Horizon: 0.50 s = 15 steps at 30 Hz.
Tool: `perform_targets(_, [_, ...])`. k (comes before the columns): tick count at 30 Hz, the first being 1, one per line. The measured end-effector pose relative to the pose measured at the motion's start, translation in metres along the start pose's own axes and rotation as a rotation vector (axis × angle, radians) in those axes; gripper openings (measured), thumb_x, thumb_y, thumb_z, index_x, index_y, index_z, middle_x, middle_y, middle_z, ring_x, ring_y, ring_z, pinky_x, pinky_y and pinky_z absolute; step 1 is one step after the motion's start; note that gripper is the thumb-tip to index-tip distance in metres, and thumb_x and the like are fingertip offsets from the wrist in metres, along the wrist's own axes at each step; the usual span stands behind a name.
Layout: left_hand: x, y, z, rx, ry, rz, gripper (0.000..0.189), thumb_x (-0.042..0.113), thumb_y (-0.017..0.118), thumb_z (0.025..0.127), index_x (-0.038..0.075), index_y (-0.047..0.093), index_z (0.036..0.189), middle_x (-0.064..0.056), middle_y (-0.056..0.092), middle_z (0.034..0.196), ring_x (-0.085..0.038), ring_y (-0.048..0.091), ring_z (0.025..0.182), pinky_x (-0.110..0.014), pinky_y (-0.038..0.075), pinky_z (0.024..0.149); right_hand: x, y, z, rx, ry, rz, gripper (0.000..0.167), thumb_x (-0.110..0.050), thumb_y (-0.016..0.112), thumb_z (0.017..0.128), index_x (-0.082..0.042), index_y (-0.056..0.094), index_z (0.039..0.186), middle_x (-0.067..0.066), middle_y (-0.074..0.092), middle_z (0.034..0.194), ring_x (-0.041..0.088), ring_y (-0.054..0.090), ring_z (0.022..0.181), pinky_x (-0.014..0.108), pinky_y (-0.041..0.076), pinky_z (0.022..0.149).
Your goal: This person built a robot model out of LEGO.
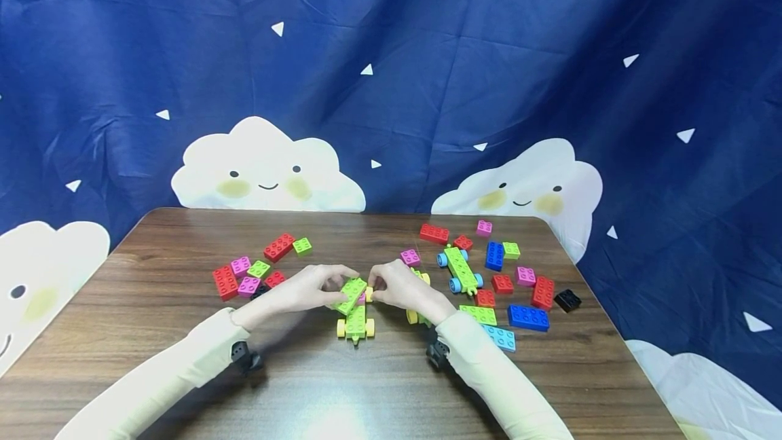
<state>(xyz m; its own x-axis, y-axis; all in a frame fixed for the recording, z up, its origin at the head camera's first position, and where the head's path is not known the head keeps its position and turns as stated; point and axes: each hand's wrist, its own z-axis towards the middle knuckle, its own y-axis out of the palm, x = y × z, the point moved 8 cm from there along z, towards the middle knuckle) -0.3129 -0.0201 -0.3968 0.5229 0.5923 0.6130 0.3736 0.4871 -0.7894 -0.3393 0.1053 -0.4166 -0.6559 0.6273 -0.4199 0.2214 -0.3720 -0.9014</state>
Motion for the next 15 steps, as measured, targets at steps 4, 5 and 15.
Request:
perform_targets(4, [-0.0008, 0.001, 0.0006, 0.008, 0.003, -0.017, 0.045, 0.015, 0.07, 0.09, 0.002, 0.059, 0.131, -0.011, 0.072, 0.095, -0.017, 0.069, 0.087, -0.025, 0.056, 0.075, -0.0007, -0.0002, 0.0, 0.0, 0.002, -0.004, 0.009, -0.008, 0.076, 0.084, -0.007, 0.068, 0.088, 0.005, 0.074, 0.083, 0.006, 0.065, 0.074, 0.017, 0.054, 0.068])
perform_targets(5, [-0.0009, 0.0009, 0.0009, 0.013, 0.008, -0.015, 0.045, 0.016, 0.071, 0.089, 0.003, 0.06, 0.131, -0.011, 0.072, 0.095, -0.017, 0.069, 0.086, -0.024, 0.055, 0.075, -0.0009, -0.0002, 0.0002, -0.002, 0.006, -0.004, 0.009, -0.008, 0.076, 0.084, -0.007, 0.068, 0.088, 0.005, 0.074, 0.083, 0.006, 0.065, 0.074, 0.017, 0.053, 0.068])
perform_targets(15, [-0.0019, 0.0013, 0.0015, 0.088, -0.021, -0.006, 0.041, 0.024, 0.076, 0.084, 0.006, 0.065, 0.119, -0.018, 0.065, 0.1, -0.024, 0.06, 0.088, -0.022, 0.047, 0.07, -0.0006, -0.0008, -0.0002, -0.005, 0.011, -0.007, 0.01, -0.008, 0.076, 0.084, -0.007, 0.068, 0.088, 0.006, 0.074, 0.084, 0.008, 0.066, 0.074, 0.018, 0.054, 0.068])
